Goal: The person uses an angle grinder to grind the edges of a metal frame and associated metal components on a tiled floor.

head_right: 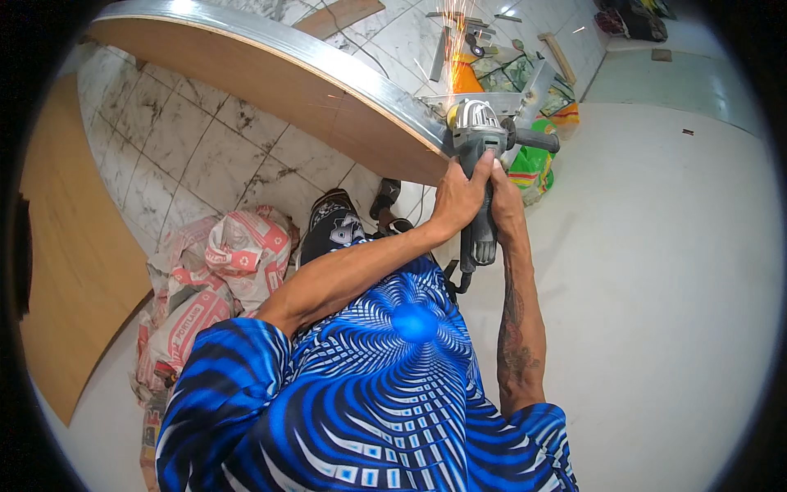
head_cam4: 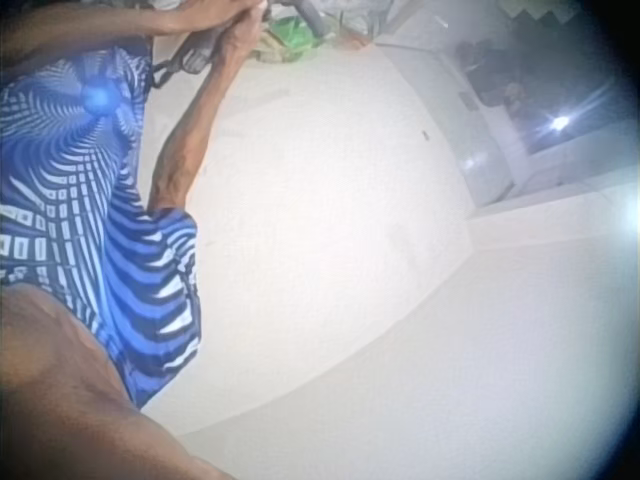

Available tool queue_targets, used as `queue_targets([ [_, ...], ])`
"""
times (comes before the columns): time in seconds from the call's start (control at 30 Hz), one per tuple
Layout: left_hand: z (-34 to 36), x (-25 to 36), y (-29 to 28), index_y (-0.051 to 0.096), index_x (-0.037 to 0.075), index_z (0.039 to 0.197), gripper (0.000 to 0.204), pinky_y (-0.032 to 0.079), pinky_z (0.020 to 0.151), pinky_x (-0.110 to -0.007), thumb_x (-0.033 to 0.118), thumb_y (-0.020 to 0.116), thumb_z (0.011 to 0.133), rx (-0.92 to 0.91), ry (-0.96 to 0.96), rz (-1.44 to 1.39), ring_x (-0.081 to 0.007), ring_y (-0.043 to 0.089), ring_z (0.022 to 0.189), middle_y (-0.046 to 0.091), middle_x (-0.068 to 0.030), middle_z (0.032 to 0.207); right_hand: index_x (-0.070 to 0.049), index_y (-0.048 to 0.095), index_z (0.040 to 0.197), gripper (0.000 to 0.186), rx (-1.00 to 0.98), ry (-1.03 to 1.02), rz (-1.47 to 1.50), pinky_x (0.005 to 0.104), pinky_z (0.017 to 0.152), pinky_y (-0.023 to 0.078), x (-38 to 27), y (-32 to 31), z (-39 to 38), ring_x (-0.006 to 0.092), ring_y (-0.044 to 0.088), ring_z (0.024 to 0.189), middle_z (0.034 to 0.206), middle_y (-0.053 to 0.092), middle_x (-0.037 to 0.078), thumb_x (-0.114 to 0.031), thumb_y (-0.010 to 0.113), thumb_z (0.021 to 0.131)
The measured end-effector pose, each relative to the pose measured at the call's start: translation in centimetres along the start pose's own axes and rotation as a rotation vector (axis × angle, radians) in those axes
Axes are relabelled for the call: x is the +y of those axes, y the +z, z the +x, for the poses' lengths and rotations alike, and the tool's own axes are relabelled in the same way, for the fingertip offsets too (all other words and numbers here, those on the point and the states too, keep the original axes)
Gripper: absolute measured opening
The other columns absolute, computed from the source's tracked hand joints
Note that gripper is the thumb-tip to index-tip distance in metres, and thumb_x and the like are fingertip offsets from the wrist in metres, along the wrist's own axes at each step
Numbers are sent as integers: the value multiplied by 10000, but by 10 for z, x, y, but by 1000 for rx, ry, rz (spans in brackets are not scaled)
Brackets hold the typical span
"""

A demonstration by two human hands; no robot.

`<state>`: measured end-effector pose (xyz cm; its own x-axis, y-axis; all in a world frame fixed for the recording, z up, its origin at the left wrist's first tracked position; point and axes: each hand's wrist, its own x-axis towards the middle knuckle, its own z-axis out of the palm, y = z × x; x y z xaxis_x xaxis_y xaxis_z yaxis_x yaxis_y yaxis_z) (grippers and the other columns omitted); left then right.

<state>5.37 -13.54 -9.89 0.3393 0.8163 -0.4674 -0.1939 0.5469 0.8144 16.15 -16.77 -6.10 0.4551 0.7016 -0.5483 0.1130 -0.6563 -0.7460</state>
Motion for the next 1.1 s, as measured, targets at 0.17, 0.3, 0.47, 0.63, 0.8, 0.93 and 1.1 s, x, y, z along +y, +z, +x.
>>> queue_targets([
  [0.17,0,-3,1,514,-110,1211,733,460,921,-466,567,551,931,19,45,-6,-475,610,1064,623,-349,1098,39,635,1148,611,-5,-15,5,262,751,487,12,-6,7,123,598,882,1014,646,82,-529,460,1004],
  [0.3,1,1,2,504,-111,1205,739,467,900,-475,571,554,926,28,37,19,-478,620,1025,630,-348,1056,34,629,1163,593,-17,-4,24,263,759,489,10,-8,9,124,597,889,1037,643,80,-516,471,1004],
  [0.47,5,-10,8,502,-122,1185,774,470,879,-500,599,557,908,75,133,-4,-497,623,985,634,-360,1001,32,601,1210,577,-50,-33,95,265,788,489,14,-7,10,126,596,914,1074,637,77,-493,463,1015],
  [0.63,5,-11,6,508,-129,1172,777,462,893,-497,600,555,908,27,60,18,-500,610,1007,619,-370,1039,33,587,1236,577,-41,-46,41,271,847,476,14,-8,11,130,585,970,1121,629,81,-485,443,1027],
  [0.8,3,-16,9,504,-134,1170,777,469,879,-506,595,554,909,72,138,26,-509,617,983,626,-372,1018,37,586,1245,599,-49,-58,-24,271,854,472,11,-13,10,133,582,975,1144,624,89,-499,432,1028],
  [0.93,5,-8,8,497,-138,1179,782,465,891,-507,593,560,907,32,64,23,-507,613,1006,619,-378,1035,37,589,1244,613,-31,1,15,268,846,473,14,-14,12,132,583,979,1145,623,88,-515,433,1025],
  [1.1,7,-10,8,476,-157,1197,809,463,897,-508,591,568,904,20,24,45,-514,610,1015,615,-386,1028,37,610,1213,599,-9,-38,100,272,832,481,13,-5,9,130,588,970,1116,630,85,-505,436,1026],
])
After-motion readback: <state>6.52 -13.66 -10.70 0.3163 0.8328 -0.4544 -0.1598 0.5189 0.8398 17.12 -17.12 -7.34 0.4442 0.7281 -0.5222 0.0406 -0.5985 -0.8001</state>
